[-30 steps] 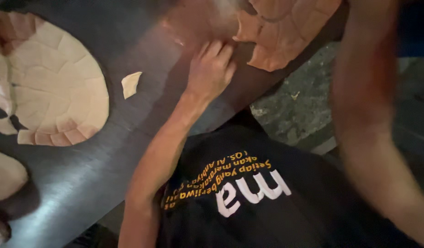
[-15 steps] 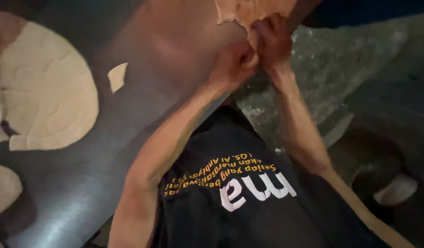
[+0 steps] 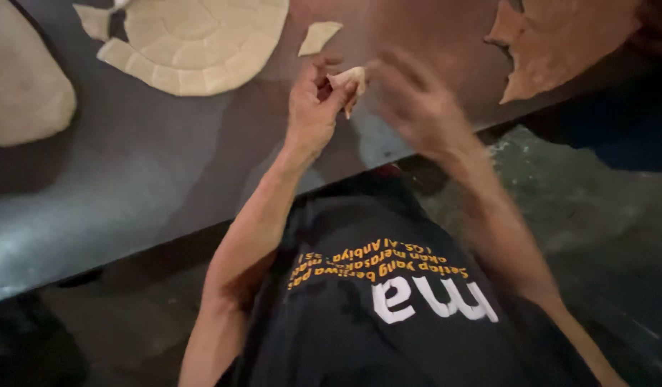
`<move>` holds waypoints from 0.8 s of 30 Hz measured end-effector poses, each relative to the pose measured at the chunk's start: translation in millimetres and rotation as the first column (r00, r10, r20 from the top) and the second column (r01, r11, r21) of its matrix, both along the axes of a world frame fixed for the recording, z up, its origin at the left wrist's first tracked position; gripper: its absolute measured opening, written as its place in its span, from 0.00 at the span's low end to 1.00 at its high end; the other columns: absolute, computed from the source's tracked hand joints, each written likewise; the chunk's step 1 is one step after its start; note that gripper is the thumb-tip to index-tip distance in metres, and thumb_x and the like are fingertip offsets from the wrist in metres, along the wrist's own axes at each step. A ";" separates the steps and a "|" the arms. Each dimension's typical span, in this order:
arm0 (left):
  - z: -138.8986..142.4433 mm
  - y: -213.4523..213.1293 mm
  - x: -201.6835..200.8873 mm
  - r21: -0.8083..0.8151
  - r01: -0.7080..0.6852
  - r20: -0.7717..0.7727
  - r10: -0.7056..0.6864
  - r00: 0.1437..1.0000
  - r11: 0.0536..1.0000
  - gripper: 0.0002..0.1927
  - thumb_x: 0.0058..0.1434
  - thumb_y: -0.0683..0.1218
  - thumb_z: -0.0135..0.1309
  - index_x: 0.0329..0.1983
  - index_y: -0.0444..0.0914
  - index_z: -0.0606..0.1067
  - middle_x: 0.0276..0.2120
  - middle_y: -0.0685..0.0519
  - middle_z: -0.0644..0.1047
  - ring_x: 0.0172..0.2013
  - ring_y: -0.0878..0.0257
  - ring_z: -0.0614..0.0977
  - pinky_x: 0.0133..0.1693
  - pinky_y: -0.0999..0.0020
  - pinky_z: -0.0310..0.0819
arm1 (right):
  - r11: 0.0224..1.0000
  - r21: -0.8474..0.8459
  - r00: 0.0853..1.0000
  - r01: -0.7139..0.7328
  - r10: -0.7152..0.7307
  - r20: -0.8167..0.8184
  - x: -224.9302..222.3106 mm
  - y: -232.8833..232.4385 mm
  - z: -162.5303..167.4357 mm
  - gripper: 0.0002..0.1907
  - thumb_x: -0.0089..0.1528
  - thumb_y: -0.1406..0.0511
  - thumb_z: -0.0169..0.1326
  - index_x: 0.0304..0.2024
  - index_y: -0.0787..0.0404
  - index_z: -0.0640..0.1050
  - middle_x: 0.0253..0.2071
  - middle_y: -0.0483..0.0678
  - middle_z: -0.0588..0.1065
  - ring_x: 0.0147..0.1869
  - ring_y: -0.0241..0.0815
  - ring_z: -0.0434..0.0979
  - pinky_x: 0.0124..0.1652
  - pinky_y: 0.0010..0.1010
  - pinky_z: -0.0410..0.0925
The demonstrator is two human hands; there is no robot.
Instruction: The person repeatedly picks up small pieces of dough from a metal table, rolls them into balls, and places them into a metal tray. The person also handles larger flat dough pieces on the table.
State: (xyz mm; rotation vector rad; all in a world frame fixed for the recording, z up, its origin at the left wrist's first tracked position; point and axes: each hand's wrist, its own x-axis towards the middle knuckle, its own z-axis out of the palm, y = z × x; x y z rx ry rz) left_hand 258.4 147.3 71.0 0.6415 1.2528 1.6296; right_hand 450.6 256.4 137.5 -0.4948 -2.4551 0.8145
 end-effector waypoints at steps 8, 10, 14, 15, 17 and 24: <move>-15.5 3.3 23.6 -0.046 -0.254 0.185 0.258 0.948 0.966 0.20 0.77 0.55 0.46 0.41 0.33 0.74 0.28 0.57 0.72 0.29 0.69 0.71 0.32 0.70 0.70 | 0.987 0.148 0.998 -0.054 0.050 0.025 -42.5 -26.5 1.0 0.24 0.59 0.74 0.65 0.58 0.66 0.76 0.55 0.56 0.76 0.58 0.56 0.79 0.54 0.39 0.76; -10.7 5.1 24.6 -0.031 -0.323 -0.054 0.322 0.945 0.946 0.19 0.78 0.54 0.47 0.40 0.33 0.72 0.29 0.55 0.73 0.31 0.68 0.71 0.34 0.68 0.70 | 0.989 0.147 1.000 -0.013 0.015 -0.009 -40.9 -35.7 -7.5 0.23 0.58 0.75 0.65 0.56 0.67 0.77 0.53 0.56 0.76 0.55 0.57 0.79 0.51 0.41 0.75; -4.7 6.0 25.1 0.084 -0.357 -0.445 0.356 0.822 0.930 0.15 0.75 0.51 0.52 0.42 0.33 0.73 0.29 0.49 0.75 0.30 0.64 0.73 0.35 0.65 0.74 | 0.990 -0.112 0.994 0.084 -0.091 -0.065 -40.9 -50.0 -30.0 0.19 0.60 0.77 0.62 0.53 0.68 0.77 0.47 0.55 0.76 0.46 0.51 0.79 0.43 0.37 0.74; -6.0 7.2 24.7 0.109 -0.348 -0.482 0.356 0.801 0.931 0.14 0.72 0.50 0.53 0.44 0.33 0.73 0.29 0.48 0.77 0.29 0.64 0.74 0.34 0.64 0.74 | 0.968 -0.225 0.990 0.108 -0.125 -0.061 -41.0 -51.3 -33.9 0.17 0.61 0.78 0.62 0.52 0.69 0.77 0.45 0.54 0.76 0.42 0.48 0.80 0.40 0.35 0.73; -13.0 11.9 22.5 -0.029 -0.292 -0.527 0.234 0.817 0.956 0.12 0.69 0.49 0.57 0.42 0.34 0.74 0.27 0.47 0.77 0.27 0.61 0.77 0.32 0.63 0.74 | 0.710 -0.675 0.973 0.202 -0.221 0.058 -39.9 -53.2 -38.3 0.12 0.65 0.76 0.58 0.52 0.68 0.79 0.40 0.51 0.77 0.38 0.40 0.76 0.37 0.30 0.70; -27.1 -33.7 -26.4 -0.045 -0.278 -0.922 0.067 0.382 0.960 0.12 0.65 0.47 0.60 0.49 0.40 0.75 0.37 0.45 0.82 0.37 0.44 0.83 0.34 0.51 0.76 | 0.236 -0.924 0.878 -0.302 0.447 -0.173 8.4 -64.9 -23.3 0.08 0.62 0.72 0.61 0.43 0.68 0.79 0.42 0.45 0.77 0.47 0.35 0.74 0.46 0.27 0.68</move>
